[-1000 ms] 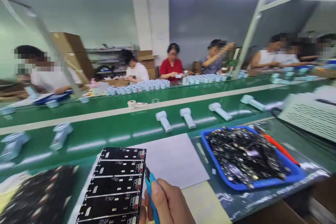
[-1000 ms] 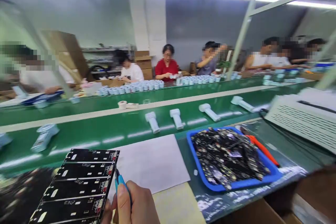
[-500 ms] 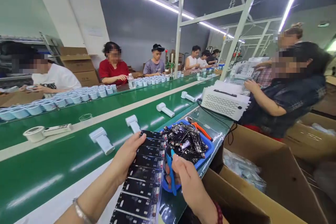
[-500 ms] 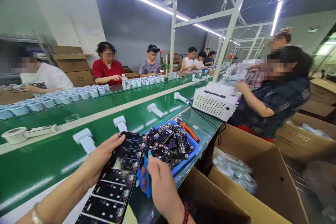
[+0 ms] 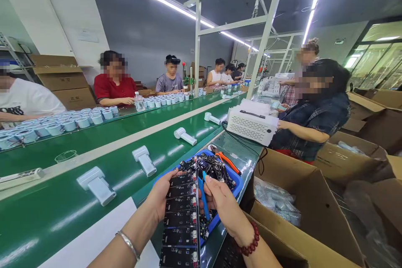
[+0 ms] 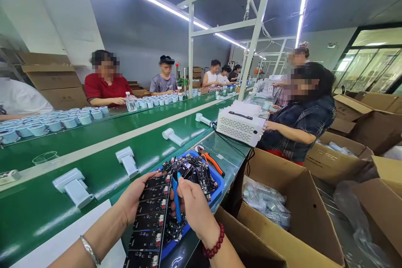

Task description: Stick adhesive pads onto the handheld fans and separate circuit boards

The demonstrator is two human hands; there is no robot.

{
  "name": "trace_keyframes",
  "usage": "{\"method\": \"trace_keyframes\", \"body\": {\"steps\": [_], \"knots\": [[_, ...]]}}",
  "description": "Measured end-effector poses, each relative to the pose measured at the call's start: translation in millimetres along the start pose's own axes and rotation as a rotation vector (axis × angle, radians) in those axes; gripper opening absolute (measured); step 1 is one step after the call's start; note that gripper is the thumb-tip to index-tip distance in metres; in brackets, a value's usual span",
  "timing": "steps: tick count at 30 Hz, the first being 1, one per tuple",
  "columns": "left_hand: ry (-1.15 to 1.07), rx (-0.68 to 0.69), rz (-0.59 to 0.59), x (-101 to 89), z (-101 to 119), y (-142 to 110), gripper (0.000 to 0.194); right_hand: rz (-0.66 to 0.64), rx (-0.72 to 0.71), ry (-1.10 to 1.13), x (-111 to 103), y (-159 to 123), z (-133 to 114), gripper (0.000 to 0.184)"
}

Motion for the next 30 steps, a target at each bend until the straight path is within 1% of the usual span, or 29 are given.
{"method": "trace_keyframes", "body": {"steps": [4,7,9,12,13,18,21,23,26,30], "knots": [[0.044,-0.029,0.012,-0.8,3.0,-1.2,0.028,0.026,0.039,-0.05,-8.5,2.9,6.5,0.066],[0.073,0.014,0.033,-3.0,8.0,-2.4,0.025,0.004,0.053,-0.06,-11.0,2.0,7.1,0.065],[0.082,0.071,0.051,-4.7,12.3,-3.0,0.025,-0.016,0.051,-0.057,-10.6,1.5,5.4,0.063],[0.08,0.151,0.065,-6.4,18.1,-4.3,0.04,-0.039,0.047,-0.049,-9.0,2.8,5.4,0.062],[0.082,0.156,0.065,-6.8,18.6,-4.4,0.042,-0.046,0.047,-0.049,-8.5,3.7,6.5,0.062],[0.116,0.099,0.04,-5.9,17.3,-4.1,0.029,-0.046,0.034,-0.091,-9.6,8.1,13.5,0.063],[0.123,0.131,0.034,-3.5,23.3,-4.7,0.024,-0.022,0.013,-0.147,-12.9,9.3,14.7,0.065],[0.135,0.154,0.038,-1.9,26.0,-4.3,0.025,-0.008,-0.007,-0.191,-15.1,9.6,14.4,0.065],[0.16,0.221,0.098,-6.0,31.2,-3.9,0.023,-0.008,-0.024,-0.258,-17.7,7.1,14.1,0.066],[0.188,0.357,0.218,-18.2,41.9,-8.0,0.018,-0.061,-0.045,-0.38,-18.2,-6.9,9.6,0.063]]}}
Point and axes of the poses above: each hand's wrist, its own y-axis towards the middle knuckle, its own x-axis out of the palm, z = x × y, the point moved 10 cm from there along y, towards the middle knuckle, and after that the axes turned 8 degrees about -x, right-handed, at the moved point
